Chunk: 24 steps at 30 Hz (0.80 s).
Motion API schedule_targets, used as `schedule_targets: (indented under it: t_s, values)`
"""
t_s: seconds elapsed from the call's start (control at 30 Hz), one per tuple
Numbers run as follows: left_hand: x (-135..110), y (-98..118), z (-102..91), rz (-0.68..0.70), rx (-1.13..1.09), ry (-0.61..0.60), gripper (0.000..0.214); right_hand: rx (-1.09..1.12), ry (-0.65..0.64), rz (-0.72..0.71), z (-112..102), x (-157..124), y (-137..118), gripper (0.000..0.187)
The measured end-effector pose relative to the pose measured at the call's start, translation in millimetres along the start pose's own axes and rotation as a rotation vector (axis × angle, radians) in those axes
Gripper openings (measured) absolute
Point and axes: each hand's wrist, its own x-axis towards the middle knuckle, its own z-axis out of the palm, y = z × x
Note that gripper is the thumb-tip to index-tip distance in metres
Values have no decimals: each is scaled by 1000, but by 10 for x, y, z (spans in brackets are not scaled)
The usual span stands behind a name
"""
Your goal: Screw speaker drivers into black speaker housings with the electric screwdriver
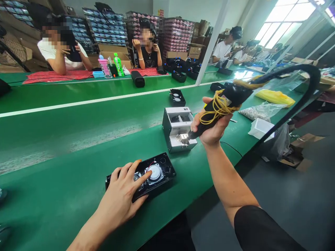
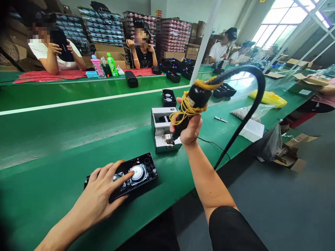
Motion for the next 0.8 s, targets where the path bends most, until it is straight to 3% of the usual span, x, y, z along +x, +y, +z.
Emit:
schedule_targets:
  t_s: [0.17, 0.47, 0.63, 0.8]
  values:
    - [6, 21, -18, -23, 1, -12, 58, -5, -13, 20, 27, 28, 77, 68]
    - [13, 17, -29, -41, -7, -32, 59, -58, -5, 34, 42, 21, 47, 74]
    - [48, 45, -74, -40, -44, -61, 56, -29, -12, 59, 65, -53, -82, 75]
    - [70, 65, -111, -77, -63, -101, 58, 94, -58, 70, 164, -136, -387, 76]
